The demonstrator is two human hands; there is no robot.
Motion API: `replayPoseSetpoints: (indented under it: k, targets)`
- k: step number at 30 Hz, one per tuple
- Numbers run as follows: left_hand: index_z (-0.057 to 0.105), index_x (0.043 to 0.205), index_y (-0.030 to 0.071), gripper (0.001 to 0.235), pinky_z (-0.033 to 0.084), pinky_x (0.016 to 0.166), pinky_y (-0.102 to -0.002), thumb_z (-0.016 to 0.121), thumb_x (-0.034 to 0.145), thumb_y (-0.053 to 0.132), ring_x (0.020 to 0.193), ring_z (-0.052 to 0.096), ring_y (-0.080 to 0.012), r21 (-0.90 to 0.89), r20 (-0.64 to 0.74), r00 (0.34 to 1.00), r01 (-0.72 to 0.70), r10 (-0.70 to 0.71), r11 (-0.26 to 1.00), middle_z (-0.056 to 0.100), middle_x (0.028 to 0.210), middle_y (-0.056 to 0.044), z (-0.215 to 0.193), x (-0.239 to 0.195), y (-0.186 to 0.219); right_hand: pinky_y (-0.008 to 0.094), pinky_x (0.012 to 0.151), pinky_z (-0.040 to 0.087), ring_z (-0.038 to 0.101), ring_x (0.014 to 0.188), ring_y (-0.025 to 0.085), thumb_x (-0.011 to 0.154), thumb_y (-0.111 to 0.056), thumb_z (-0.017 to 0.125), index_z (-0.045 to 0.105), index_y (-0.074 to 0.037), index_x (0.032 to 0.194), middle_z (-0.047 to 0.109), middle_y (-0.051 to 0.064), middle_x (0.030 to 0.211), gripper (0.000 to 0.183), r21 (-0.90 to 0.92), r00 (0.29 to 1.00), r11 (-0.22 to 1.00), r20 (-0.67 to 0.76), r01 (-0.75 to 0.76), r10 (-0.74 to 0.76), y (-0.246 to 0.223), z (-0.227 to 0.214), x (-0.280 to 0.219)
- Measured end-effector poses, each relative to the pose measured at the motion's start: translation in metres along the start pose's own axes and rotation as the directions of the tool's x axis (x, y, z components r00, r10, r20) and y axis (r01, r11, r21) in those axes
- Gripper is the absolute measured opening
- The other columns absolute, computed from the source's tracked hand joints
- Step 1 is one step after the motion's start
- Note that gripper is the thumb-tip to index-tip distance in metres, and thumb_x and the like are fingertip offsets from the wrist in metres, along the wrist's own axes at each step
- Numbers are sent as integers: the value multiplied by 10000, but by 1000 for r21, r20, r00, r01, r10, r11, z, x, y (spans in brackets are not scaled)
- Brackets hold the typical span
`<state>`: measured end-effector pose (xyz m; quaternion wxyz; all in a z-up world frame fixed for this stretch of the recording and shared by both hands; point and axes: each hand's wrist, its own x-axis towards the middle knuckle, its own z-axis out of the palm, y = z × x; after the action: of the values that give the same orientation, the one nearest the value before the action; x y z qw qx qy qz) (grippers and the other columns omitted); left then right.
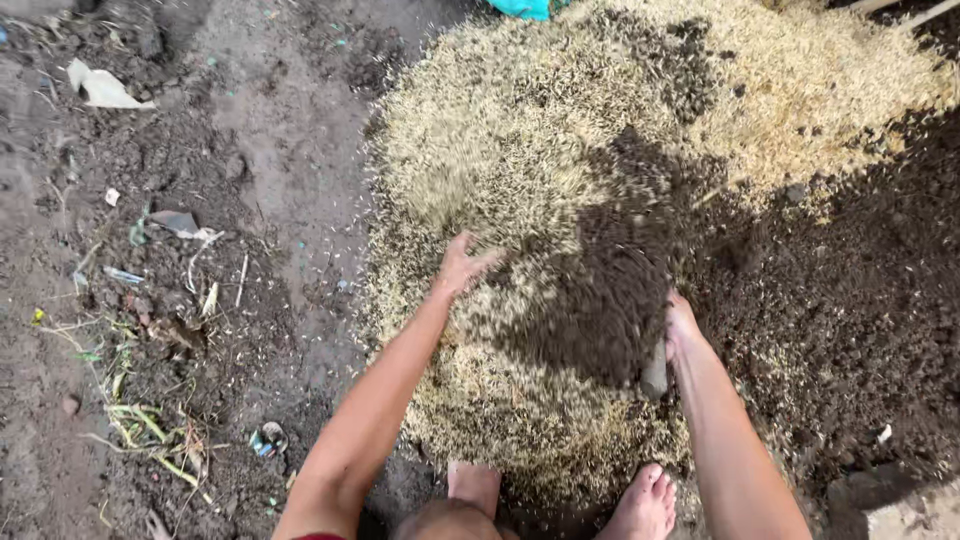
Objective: The person mixes a pile of light-colored granular material with dark soil using both hands and a small hand hoe. The person repeatedly scoops, turns, and spreads the mixture on the ground.
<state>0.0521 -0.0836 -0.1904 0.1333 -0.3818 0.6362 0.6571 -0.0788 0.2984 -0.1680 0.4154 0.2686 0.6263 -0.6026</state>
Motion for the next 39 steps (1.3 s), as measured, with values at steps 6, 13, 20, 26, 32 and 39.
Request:
replayPoseSetpoints:
  k: [6, 13, 20, 26, 32, 39]
  targets:
    - [146, 1619, 110, 991, 595, 838, -438, 749, 831, 107, 1049, 608, -358, 43, 4, 996, -92, 92, 995, 208, 1660, -212, 37, 55, -21, 542, 894, 467, 467, 1207, 258, 1037, -607, 342, 401, -157, 1486, 427, 163, 1469, 638, -157, 974, 987, -218, 32, -66, -45, 30, -40]
    - [471, 1447, -5, 611, 622, 554, -314, 551, 939, 326, 724, 704, -148, -853, 151, 970, 226, -191, 471, 627, 1242, -261, 45, 22, 34, 419, 684, 466, 471, 832, 219, 1020, -379, 406, 271, -79, 1538, 505, 177, 1179, 613, -158, 869, 944, -369, 290, -329, -108, 55, -141]
    - [457, 1445, -24, 558, 574, 873, -481, 687, 987, 198, 996, 640, -415, 512, 180, 945, -328, 274, 794, 587, 1403, -273, 5, -66, 147, 296, 474, 465, 474, 456, 181, 1003, -150, 470, 140, -1, 1590, 583, 190, 889, 690, -607, 462, 395, -52, 689, -885, -119, 81, -196]
    - [441, 1542, 150, 667, 296, 1219, -540, 588, 925, 356, 1524, 337, -319, 463, -153, 880, -337, 449, 820, 350, 1666, -128, -47, -76, 131, 279, 680, 607, 675, 895, 125, 1066, 56, 396, 302, -1, 1530, 640, 199, 1273, 476, -740, 342, 320, -129, 592, -931, -136, 39, -162]
    - [255, 1659, 150, 805, 79, 1309, -594, 383, 1032, 638, 1623, 98, -338, 649, -180, 827, -307, 533, 696, 159, 1742, -140, -79, -59, 15, 333, 577, 514, 551, 693, 173, 893, 99, 383, 407, -88, 1376, 589, 144, 1166, 518, -345, 696, 902, -581, 259, -422, -55, -45, -117]
    - [120, 1637, 161, 1107, 108, 1243, -503, 684, 804, 624, 1566, 56, -348, 375, -72, 974, -175, 217, 910, 69, 1700, -170, -36, -54, 11, 291, 494, 405, 421, 607, 124, 997, -10, 346, 433, -174, 1349, 450, 36, 857, 399, -31, 901, 999, -434, 13, -25, 24, -24, -86]
